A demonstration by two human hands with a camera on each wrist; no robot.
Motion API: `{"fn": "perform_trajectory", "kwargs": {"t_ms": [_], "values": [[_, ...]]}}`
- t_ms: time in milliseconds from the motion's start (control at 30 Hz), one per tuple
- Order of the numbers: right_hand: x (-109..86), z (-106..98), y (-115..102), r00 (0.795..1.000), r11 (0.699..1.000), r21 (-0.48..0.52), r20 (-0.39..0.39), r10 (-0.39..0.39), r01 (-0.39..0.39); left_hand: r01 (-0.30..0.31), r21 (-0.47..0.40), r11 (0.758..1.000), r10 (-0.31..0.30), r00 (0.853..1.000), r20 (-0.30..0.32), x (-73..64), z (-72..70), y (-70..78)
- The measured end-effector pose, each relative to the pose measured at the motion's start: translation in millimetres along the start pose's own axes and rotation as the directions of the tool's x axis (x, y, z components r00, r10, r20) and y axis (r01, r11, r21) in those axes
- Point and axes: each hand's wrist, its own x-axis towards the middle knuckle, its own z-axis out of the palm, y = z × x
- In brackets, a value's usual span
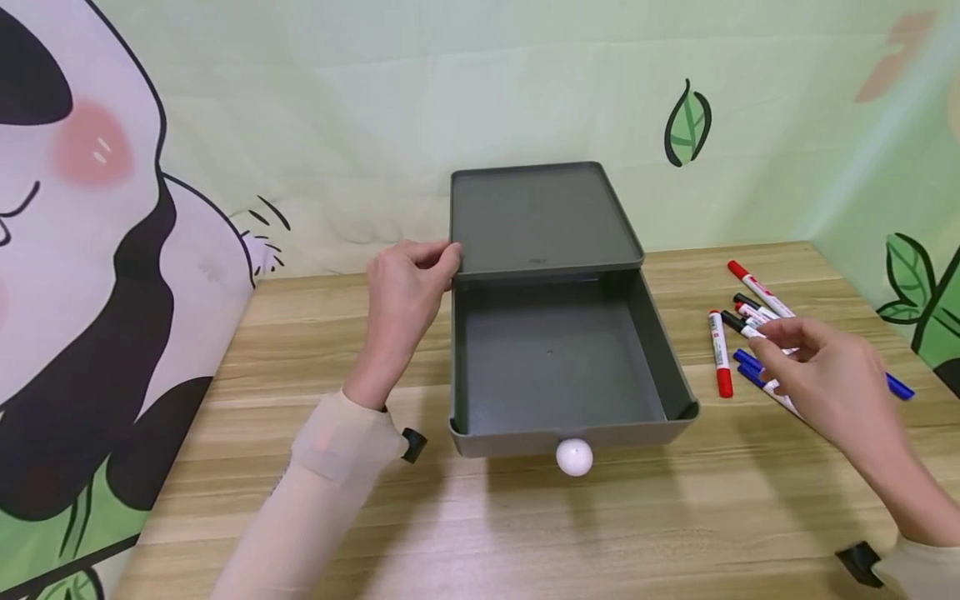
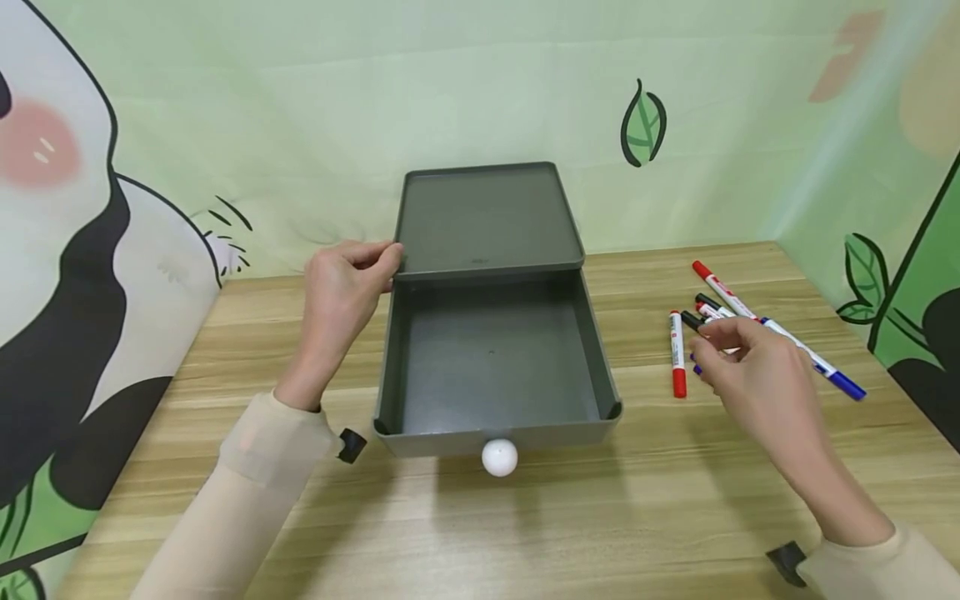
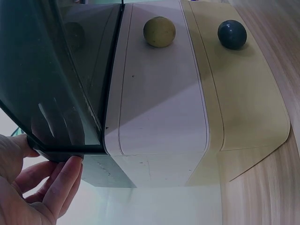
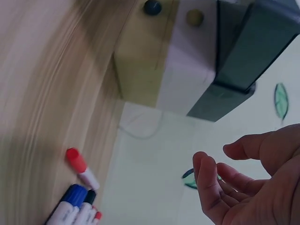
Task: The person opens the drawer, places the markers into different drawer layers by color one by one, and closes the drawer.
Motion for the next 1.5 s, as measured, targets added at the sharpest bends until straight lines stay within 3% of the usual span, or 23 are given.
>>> {"fn": "perform_trajectory", "kwargs": {"t_ms": [300,667,1233,1500], "values": [[29.7,16,29,0.993,0.998,-0.042,0.113,0.044,-0.039,-0.009,-0.001,1.000,0.009,1.000,-0.005,0.2,1.1,-0.2],[55.3,39,55,0.957,0.990,-0.107,0.264,0.120,-0.095,-0.016,0.007,1.000,0.016,1.000,-0.007,-0.6,1.5,0.0],[64.3,66,67,0.968,0.980,-0.200,0.249,0.040,0.011,-0.016,0.015,1.000,0.016,1.000,-0.007,-1.3,1.8,-2.4],[63.6,71,69,0.958,0.974,-0.223,0.283,0.035,0.031,-0.022,0.012,1.000,0.022,1.000,-0.009,-1.7,1.5,-2.1]]}}
